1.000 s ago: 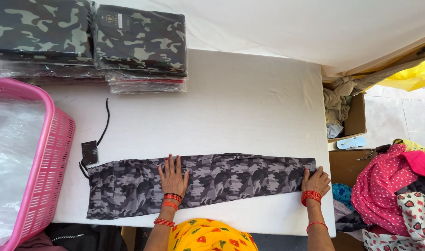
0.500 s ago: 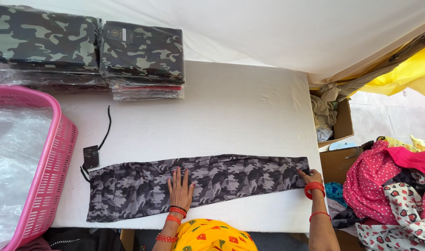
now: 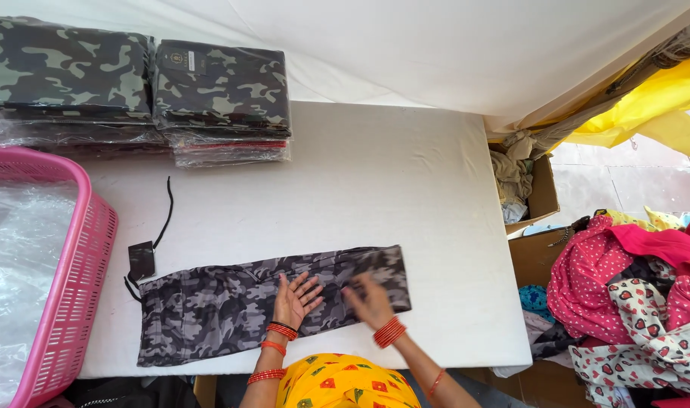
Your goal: The person folds a pair of camouflage-patterned shorts on a white table, places a tag on them, and wraps the folded item in a clear plastic bag. They then repeat the process with a second pair of camouflage-patterned shorts, folding and wrapping them before stacking the packaged items.
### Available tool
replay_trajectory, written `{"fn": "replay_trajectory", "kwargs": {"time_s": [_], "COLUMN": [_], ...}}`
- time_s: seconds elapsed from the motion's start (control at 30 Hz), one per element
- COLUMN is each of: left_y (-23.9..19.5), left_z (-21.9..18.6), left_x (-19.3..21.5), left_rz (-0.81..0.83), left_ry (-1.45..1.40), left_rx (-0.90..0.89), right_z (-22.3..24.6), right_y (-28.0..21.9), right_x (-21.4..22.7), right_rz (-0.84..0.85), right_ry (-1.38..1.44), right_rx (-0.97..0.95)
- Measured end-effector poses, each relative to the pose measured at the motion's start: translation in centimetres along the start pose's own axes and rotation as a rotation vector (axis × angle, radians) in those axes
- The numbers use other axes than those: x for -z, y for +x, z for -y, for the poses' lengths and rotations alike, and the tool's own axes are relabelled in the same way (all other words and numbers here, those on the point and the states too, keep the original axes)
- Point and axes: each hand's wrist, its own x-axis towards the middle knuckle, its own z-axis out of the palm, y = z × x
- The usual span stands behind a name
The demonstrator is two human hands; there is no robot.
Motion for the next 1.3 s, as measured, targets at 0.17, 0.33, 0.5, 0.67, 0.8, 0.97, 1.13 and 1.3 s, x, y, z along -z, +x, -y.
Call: {"fn": "replay_trajectory", "kwargs": {"time_s": [0.17, 0.33, 0.5, 0.67, 0.8, 0.97, 1.13, 1.3], "left_y": [-0.1, 3.2, 3.0, -0.3, -1.9, -1.1, -1.1, -2.4], "left_z": [-0.8, 1.8, 0.8, -4.9, -6.8, -4.4, -3.3, -3.9], "left_x": [3.5, 8.2, 5.9, -0.3, -1.0, 5.2, 6.4, 4.8], "left_rz": [0.005, -0.226, -0.484, -0.289, -0.394, -0.596, -0.58, -0.502], "left_ry": [-0.245, 0.313, 1.355, 1.353, 1.347, 1.471, 1.307, 1.511], "left_rx": [0.015, -0.106, -0.188, -0.311, -0.335, -0.312, -0.569, -0.85], "right_z": [9.7, 5.1, 0.3, -2.1, -3.9, -6.2, -5.5, -5.4], "right_y": [-3.4, -4.9, -6.7, -5.1, -3.9, -5.0, -4.9, -4.9], "right_x": [-1.1, -0.7, -0.4, 0.0, 0.6, 0.8, 1.0, 0.7], "right_rz": [0.482, 0.45, 0.335, 0.103, 0.4, 0.461, 0.484, 0.497], "right_ry": [0.194, 0.074, -0.166, -0.456, -0.792, -0.846, -0.848, -0.862], "right_rx": [0.267, 0.247, 0.301, 0.432, 0.128, 0.169, 0.157, 0.121]}}
